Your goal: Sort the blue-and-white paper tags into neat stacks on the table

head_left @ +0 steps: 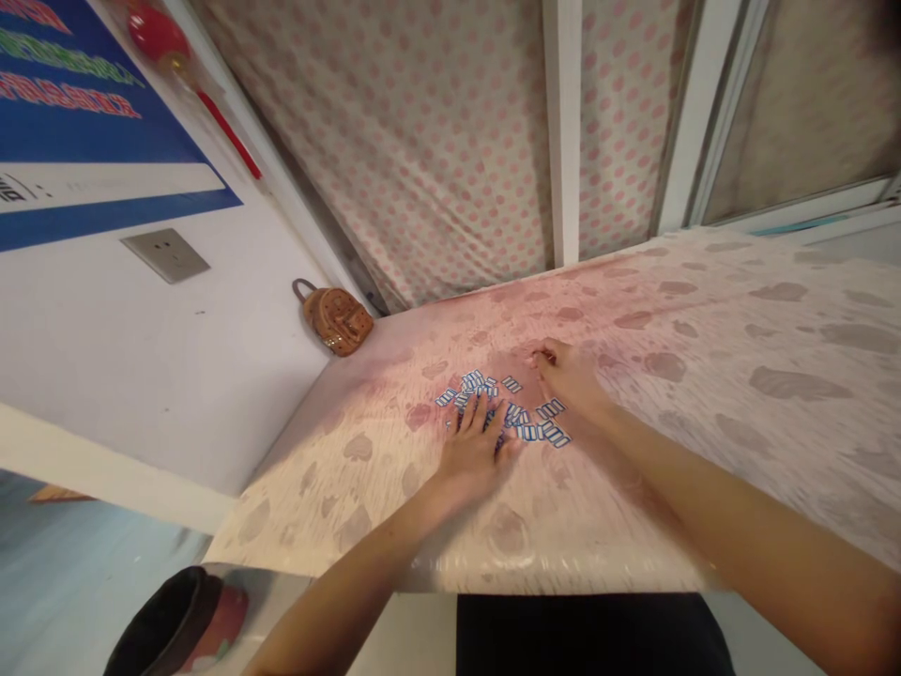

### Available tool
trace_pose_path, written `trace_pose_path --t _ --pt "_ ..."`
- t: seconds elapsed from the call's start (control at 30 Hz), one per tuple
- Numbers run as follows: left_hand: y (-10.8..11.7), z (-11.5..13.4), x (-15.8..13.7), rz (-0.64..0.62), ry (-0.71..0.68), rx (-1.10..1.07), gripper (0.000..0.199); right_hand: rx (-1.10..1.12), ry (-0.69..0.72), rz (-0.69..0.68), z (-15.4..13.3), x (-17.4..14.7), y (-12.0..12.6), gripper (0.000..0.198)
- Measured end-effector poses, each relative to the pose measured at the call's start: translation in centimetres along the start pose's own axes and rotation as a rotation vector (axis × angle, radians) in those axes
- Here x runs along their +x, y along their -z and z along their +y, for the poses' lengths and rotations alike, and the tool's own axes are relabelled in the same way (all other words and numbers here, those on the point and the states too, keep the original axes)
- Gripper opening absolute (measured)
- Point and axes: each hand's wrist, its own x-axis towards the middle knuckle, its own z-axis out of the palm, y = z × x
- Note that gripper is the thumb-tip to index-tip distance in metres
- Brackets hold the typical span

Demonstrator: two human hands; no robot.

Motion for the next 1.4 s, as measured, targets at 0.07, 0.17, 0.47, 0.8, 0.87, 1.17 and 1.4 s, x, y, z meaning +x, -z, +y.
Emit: trace_pose_path --t 0.07,0.17,0.47,0.8,0.87,1.17,1.4 --pt "-0.1 0.4 0.2 -0.016 -0.007 -0.025 0.070 0.016 0.005 -0.016 0.1 0.0 -0.1 0.019" --pt "0.1 1.2 0.1 -0.046 -0.083 -0.071 0.071 0.036 0.014 -0.035 0.3 0.0 -0.1 0.018" --pt "0.9 1.6 -3.1 0.052 -0.032 -0.056 0.062 -0.002 -0.010 -0.045 -0.2 -0.2 0.0 0.018" --pt "0.2 0.6 -1.8 0.110 0.012 0.001 0.061 0.000 -0.045 -0.084 -0.3 -0.2 0.0 0.018" --pt "0.0 0.6 -1.3 0.093 -0.010 -0.019 0.060 -0.013 -0.036 -0.094 -0.2 -0.1 0.0 0.019" --pt "0.5 1.0 -2.6 0.105 -0.090 -0.095 0.055 -0.036 -0.031 -0.102 0.2 -0.1 -0.3 0.020" --pt "0.5 0.6 -2.5 0.195 -0.058 -0.007 0.052 -0.032 -0.033 -0.111 0.4 -0.1 -0.5 0.021"
